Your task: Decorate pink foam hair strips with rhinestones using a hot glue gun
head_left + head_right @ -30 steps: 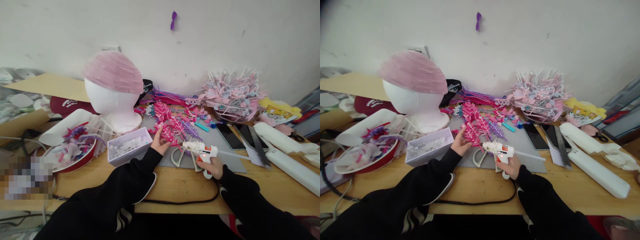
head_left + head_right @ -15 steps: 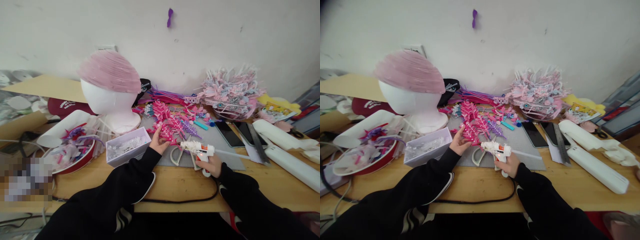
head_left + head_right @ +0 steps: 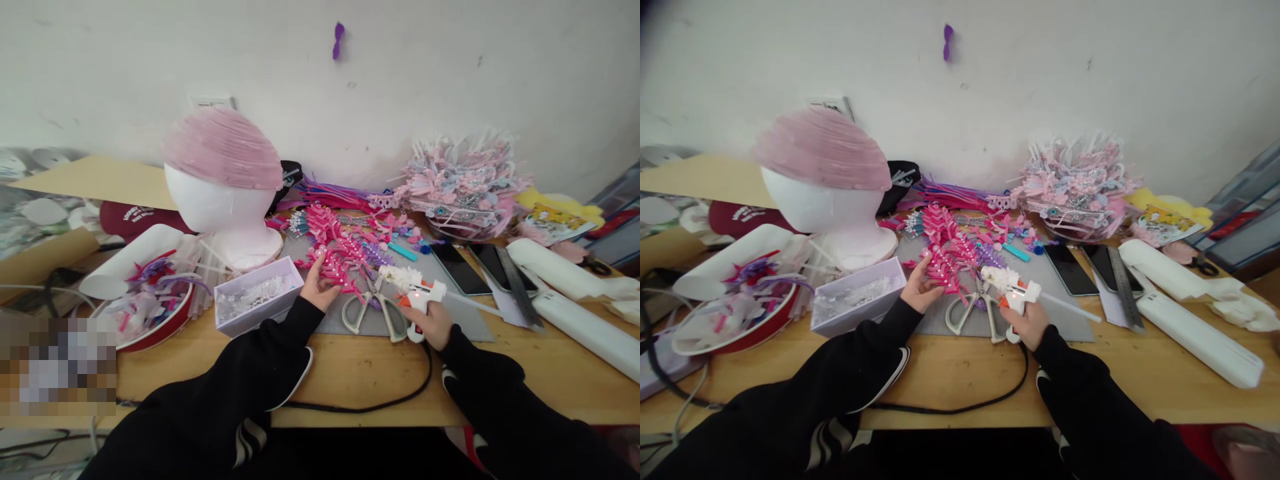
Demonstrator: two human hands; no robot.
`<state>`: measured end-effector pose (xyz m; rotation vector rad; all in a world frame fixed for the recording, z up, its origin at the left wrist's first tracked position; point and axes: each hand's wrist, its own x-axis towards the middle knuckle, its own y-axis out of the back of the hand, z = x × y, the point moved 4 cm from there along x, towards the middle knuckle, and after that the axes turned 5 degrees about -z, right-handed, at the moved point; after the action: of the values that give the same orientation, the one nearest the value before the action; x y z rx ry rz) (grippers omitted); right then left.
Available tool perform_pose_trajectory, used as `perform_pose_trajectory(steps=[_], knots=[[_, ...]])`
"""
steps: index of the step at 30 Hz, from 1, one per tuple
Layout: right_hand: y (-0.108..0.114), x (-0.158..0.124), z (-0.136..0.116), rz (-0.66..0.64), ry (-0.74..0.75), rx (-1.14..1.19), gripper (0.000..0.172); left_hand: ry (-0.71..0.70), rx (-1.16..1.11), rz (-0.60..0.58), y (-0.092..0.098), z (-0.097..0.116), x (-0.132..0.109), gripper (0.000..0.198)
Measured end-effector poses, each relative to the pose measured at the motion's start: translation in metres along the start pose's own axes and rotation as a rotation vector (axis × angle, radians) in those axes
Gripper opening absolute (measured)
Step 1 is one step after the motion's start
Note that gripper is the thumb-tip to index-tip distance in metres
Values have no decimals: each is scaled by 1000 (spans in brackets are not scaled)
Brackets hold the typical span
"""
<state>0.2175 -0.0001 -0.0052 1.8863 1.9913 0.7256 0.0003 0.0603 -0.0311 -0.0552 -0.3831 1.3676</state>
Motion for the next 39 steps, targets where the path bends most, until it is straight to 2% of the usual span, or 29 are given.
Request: perform_pose_trajectory(steps=[3, 6, 10, 13, 15, 17, 19, 20, 21, 23, 25, 28, 32, 39], knots=[[12, 9, 9, 7, -173, -288, 28, -4, -12, 37, 2, -3, 2, 85], [26, 16, 16, -15, -355, -559, 39, 3, 0, 20, 0, 0, 0, 85], [37, 20, 21, -78, -403, -697, 54, 6, 4, 3, -4, 7, -4, 88], [44, 21, 17, -56, -416, -709, 51, 17, -15, -5, -6, 10, -5, 90], [49, 25, 7, 60, -391, -578, 37, 14, -19, -10, -6, 10, -5, 87], [46, 32, -4, 122, -359, -233, 19, 6, -18, -14, -6, 10, -5, 83], [30, 42, -14, 35, -371, 276, 12, 2, -13, -16, -5, 10, -5, 80], [18, 47, -19, -58, -383, 515, 14, 2, -10, -16, -5, 10, -5, 80], [6, 51, -24, -144, -410, 692, 18, 1, -7, -16, -4, 10, -4, 80], [-16, 58, -30, -237, -468, 900, 23, -6, 0, -15, -4, 10, -4, 78], [-34, 62, -31, -259, -502, 1000, 23, -15, 6, -22, -4, 10, -4, 78], [-50, 62, -29, -280, -521, 1024, 18, -16, 17, -40, -3, 9, -3, 76], [-56, 57, -23, -294, -535, 1003, 15, 2, 23, -51, -3, 9, -3, 79], [-60, 50, -23, -249, -556, 1114, 18, 16, 23, -28, -3, 7, -4, 91]])
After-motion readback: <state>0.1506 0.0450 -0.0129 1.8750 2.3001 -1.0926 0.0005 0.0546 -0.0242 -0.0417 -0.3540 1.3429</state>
